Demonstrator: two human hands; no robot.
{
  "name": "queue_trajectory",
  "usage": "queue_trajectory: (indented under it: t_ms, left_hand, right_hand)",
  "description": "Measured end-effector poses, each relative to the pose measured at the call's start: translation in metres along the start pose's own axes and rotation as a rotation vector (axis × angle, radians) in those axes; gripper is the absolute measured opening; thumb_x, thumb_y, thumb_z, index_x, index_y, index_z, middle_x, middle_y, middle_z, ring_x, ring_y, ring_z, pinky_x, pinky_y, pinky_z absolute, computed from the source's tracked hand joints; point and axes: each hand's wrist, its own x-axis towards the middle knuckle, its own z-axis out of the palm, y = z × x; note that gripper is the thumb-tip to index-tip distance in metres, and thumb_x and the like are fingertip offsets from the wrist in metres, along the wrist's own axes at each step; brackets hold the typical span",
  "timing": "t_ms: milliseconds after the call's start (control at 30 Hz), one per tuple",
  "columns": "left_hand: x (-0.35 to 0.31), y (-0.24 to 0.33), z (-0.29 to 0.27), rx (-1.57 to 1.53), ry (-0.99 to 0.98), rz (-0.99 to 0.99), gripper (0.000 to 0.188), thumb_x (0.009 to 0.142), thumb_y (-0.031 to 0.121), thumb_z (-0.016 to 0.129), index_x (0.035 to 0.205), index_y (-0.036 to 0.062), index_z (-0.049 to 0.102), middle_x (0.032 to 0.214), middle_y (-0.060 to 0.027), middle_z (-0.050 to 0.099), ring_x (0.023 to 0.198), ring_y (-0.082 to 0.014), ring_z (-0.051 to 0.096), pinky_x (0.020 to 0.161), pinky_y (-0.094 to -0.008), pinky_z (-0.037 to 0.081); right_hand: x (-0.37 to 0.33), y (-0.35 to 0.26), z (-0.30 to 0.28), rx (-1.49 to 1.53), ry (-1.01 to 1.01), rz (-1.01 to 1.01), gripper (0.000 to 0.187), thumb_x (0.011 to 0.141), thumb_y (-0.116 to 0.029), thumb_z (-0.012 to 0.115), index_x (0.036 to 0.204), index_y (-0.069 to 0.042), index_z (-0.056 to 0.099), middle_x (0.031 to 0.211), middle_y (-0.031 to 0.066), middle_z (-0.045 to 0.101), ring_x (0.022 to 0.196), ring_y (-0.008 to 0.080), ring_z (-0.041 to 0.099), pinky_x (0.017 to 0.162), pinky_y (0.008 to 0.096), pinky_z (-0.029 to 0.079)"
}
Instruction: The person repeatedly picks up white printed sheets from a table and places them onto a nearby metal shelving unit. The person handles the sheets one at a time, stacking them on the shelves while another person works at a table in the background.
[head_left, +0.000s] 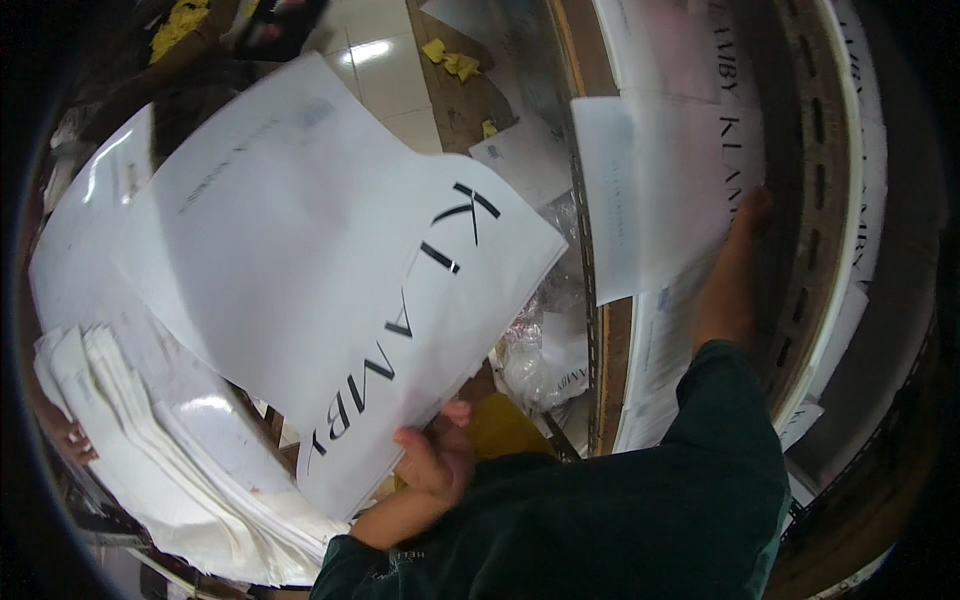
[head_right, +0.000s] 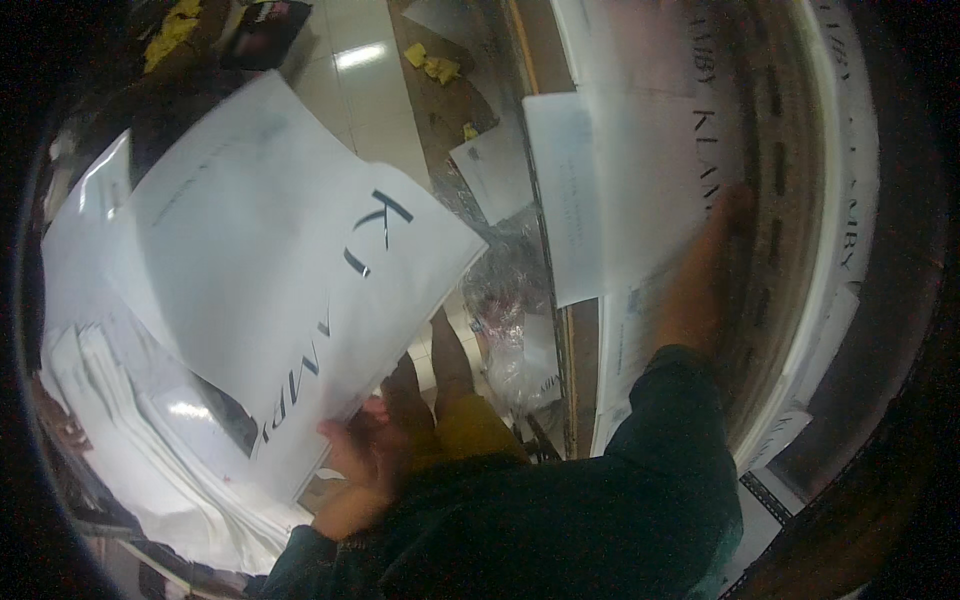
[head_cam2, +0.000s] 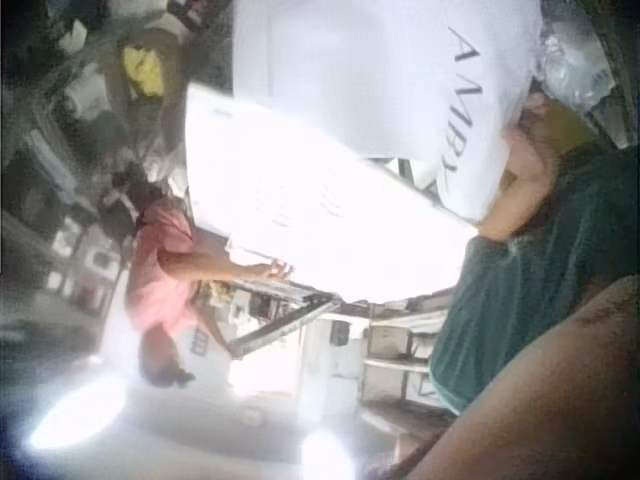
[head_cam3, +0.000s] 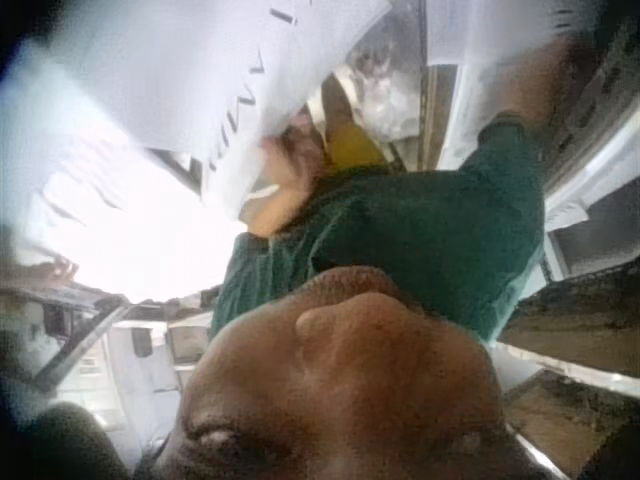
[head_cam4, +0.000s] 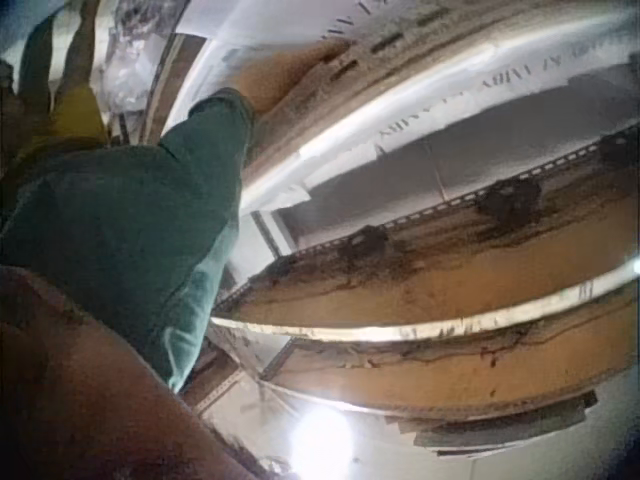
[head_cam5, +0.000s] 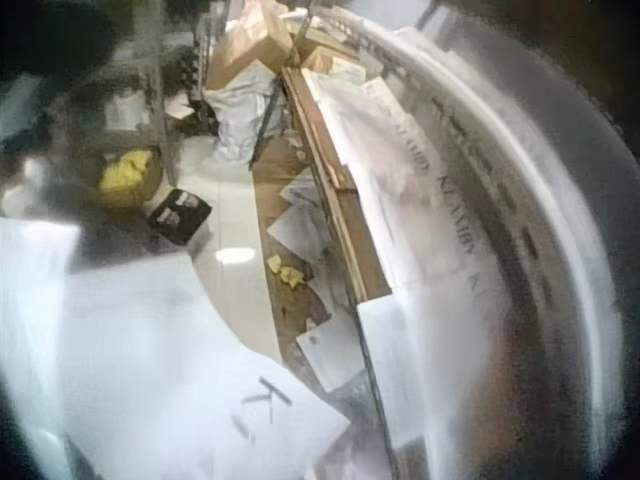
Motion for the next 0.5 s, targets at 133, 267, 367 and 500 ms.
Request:
queue_trajectory:
  t_ms: [133, 267, 367, 500]
  left_hand:
    - [-0.002, -0.029, -0.013, -0.018, -0.008, -0.113, 0.043, 0.091, 0.038, 0.035, 0.100, -0.0019, 0.047, 0.077, -0.0145, 0.057, 0.069, -0.0205, 0.052, 0.066, -0.0304, 0.042]
    - [-0.002, -0.049, -0.008, -0.017, 0.114, -0.272, 0.036, 0.092, 0.032, 0.039, 0.101, -0.0024, 0.045, 0.078, -0.0158, 0.057, 0.067, -0.0220, 0.055, 0.062, -0.0305, 0.044]
    - [0.013, -0.054, 0.000, 0.044, 0.191, -0.487, 0.032, 0.092, 0.027, 0.040, 0.102, -0.0030, 0.044, 0.079, -0.0155, 0.058, 0.069, -0.0213, 0.058, 0.059, -0.0282, 0.046]
    - [0.020, -0.067, -0.010, -0.001, 0.291, -0.598, 0.030, 0.091, 0.024, 0.042, 0.103, -0.0029, 0.043, 0.078, -0.0151, 0.058, 0.072, -0.0193, 0.060, 0.060, -0.0254, 0.049]
  right_hand:
    - [0.065, 0.079, 0.045, -0.004, 0.059, -0.040, 0.036, 0.083, -0.031, 0.048, 0.097, -0.001, 0.059, 0.100, 0.0191, 0.058, 0.094, 0.0305, 0.055, 0.082, 0.0389, 0.042]
    - [0.057, 0.036, 0.035, -0.074, 0.027, -0.005, 0.037, 0.081, -0.033, 0.051, 0.103, -0.004, 0.056, 0.107, 0.0176, 0.053, 0.100, 0.0304, 0.050, 0.085, 0.0398, 0.039]
    - [0.051, 0.027, 0.022, -0.122, 0.025, 0.028, 0.040, 0.080, -0.034, 0.052, 0.108, -0.006, 0.053, 0.113, 0.0164, 0.049, 0.104, 0.0304, 0.047, 0.088, 0.0405, 0.037]
    - [0.025, -0.001, 0.004, -0.173, 0.012, 0.064, 0.045, 0.079, -0.036, 0.055, 0.114, -0.009, 0.050, 0.121, 0.0148, 0.043, 0.110, 0.0303, 0.042, 0.091, 0.0414, 0.034]
